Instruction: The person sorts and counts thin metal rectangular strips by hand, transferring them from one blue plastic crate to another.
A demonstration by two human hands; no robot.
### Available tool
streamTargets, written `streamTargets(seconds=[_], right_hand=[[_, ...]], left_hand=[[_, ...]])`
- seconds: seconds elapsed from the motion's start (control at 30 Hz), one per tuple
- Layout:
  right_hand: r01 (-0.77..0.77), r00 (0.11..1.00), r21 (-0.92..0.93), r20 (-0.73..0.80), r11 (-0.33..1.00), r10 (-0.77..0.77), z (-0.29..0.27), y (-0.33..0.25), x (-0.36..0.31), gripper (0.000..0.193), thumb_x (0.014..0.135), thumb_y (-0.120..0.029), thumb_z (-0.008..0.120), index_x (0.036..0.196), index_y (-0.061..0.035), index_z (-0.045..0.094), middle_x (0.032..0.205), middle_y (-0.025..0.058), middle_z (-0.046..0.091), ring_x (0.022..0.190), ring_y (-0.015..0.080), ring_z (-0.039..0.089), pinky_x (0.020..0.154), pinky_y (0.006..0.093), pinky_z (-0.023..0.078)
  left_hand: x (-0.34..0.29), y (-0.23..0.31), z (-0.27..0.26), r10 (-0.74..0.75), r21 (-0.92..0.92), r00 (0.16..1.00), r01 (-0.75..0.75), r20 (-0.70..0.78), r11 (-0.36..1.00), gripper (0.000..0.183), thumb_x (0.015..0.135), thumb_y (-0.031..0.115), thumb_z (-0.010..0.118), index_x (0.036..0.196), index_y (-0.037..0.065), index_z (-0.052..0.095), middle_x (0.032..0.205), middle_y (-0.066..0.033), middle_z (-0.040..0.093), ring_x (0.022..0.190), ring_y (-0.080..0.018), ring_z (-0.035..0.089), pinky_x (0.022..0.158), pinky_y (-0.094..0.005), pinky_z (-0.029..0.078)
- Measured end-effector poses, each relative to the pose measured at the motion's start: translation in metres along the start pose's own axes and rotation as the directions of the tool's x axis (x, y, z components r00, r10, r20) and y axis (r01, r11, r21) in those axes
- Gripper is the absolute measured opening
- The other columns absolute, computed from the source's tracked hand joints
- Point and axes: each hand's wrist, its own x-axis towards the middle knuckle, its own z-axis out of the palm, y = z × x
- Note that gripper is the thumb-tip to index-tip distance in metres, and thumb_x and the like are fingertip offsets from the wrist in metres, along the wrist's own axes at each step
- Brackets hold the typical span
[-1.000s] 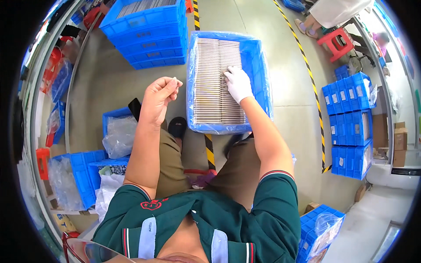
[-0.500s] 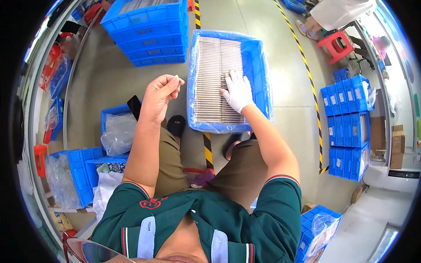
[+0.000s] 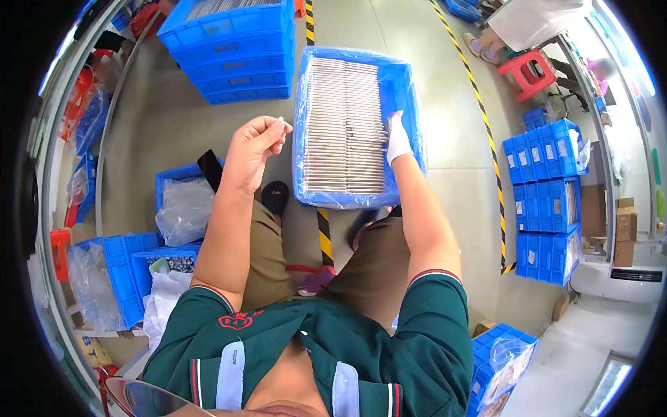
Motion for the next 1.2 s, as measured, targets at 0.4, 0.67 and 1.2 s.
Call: streamTargets(seconds=[0.4, 0.67, 1.2], right_hand=[[-0.279, 0.959, -0.005, 0.046, 0.960, 0.279, 0.026, -0.014, -0.006, 0.067, 0.087, -0.055, 0.033, 0.127, -0.0021, 0.041, 0.127, 0.0138, 0.045, 0.115, 0.0232, 0.044, 0.097, 0.0325, 0.033], [0.581, 0.795, -0.798, 0.512, 0.163, -0.326, 0.015, -0.044, -0.039, 0.058, 0.063, -0.021, 0.073, 0.115, -0.0047, 0.053, 0.127, 0.0165, 0.044, 0.119, 0.0305, 0.039, 0.100, 0.0332, 0.031], [0.604, 0.772, -0.779, 0.517, 0.171, -0.370, 0.019, -0.030, -0.029, 0.043, 0.060, -0.018, 0.073, 0.099, -0.0089, 0.058, 0.106, 0.0099, 0.056, 0.104, 0.0285, 0.049, 0.088, 0.0349, 0.041]], left_hand=[[0.000, 0.001, 0.000, 0.000, 0.004, 1.000, 0.000, 0.011, 1.000, 0.016, 0.086, 0.018, 0.056, 0.082, 0.003, 0.062, 0.070, 0.0023, 0.054, 0.061, -0.0043, 0.044, 0.060, -0.0182, 0.036], [-0.001, 0.001, -0.003, 0.006, 0.011, 1.000, -0.006, -0.007, 1.000, 0.016, 0.085, 0.019, 0.057, 0.081, 0.004, 0.061, 0.071, 0.0020, 0.055, 0.060, -0.0041, 0.045, 0.058, -0.0179, 0.036], [-0.001, -0.001, -0.001, -0.005, 0.015, 1.000, 0.005, -0.005, 1.000, 0.015, 0.085, 0.018, 0.057, 0.082, 0.003, 0.061, 0.069, 0.0023, 0.054, 0.060, -0.0047, 0.045, 0.059, -0.0181, 0.036]])
